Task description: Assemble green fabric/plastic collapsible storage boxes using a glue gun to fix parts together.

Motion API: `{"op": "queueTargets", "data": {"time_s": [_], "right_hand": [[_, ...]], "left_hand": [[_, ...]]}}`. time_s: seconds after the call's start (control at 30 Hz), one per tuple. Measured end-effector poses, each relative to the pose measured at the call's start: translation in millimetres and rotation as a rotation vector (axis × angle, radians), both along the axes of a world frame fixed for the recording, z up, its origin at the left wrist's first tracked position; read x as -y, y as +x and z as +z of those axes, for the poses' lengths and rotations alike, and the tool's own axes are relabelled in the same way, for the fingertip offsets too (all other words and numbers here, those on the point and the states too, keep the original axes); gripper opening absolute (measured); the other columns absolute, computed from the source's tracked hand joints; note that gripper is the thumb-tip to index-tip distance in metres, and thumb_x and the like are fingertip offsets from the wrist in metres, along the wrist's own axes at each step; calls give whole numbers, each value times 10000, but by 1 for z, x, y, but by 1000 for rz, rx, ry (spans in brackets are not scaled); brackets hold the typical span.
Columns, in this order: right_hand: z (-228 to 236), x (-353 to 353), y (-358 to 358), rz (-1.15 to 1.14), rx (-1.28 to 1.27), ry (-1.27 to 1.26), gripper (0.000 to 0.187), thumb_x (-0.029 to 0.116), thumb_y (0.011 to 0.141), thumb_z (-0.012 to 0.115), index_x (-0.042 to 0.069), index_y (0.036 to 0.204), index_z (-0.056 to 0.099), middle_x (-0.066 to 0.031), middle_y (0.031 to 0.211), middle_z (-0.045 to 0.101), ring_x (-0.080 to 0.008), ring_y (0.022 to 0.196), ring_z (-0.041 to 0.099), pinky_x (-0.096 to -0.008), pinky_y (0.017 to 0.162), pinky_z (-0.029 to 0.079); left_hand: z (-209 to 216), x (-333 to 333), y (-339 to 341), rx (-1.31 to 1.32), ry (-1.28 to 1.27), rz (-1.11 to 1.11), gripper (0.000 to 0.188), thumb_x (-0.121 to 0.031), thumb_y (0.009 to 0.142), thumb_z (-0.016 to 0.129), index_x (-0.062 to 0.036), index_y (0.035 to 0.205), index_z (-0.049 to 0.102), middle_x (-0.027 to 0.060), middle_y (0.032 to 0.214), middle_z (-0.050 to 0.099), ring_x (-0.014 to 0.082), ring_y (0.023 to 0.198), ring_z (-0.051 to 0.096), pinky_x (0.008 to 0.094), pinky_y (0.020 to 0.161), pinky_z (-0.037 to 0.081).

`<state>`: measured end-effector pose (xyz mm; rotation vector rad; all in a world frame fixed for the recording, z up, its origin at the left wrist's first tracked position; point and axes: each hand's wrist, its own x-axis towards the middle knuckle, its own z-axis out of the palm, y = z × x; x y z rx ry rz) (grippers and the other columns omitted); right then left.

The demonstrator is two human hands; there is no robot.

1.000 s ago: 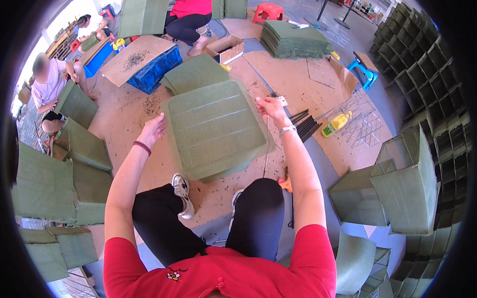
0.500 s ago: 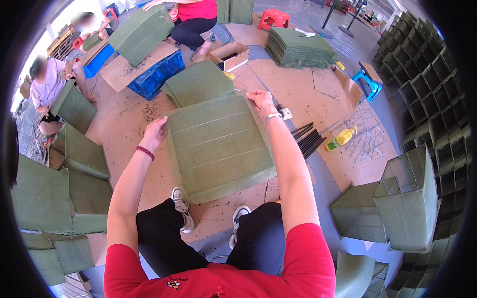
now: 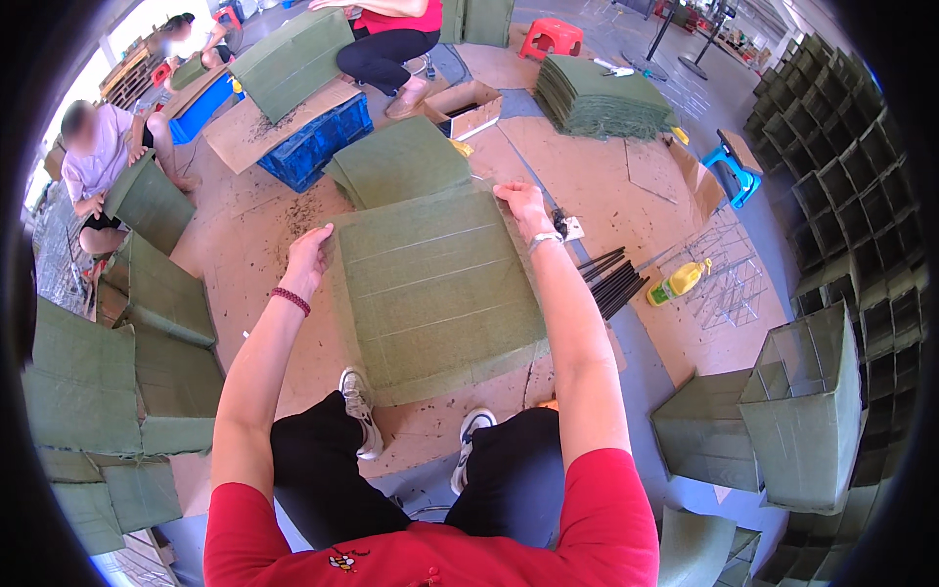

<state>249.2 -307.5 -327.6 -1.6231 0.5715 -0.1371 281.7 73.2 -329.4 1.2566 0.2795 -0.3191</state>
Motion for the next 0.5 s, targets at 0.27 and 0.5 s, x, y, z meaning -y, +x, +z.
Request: {"op": "queueTargets", "data": {"time_s": [0.27,0.5], "right_hand": [[-7,2,5,9,74,43,101,162,789,694,73,784,646,9,691,613,-95,572,537,-247,532,417],[-15,7,7,-11,68,9,103,134,774,705,40,778,662,11,676,604,-80,570,503,-246,541,401]], "left_hand": [[-2,2,-1,35,-27,76,63,-125,787,672,-88,806,625,-4,769,644,99,656,601,253,554,463],[-4,5,-5,-2,43,99,77,-150,775,689,-112,805,629,-23,722,624,92,610,573,253,533,427]]}}
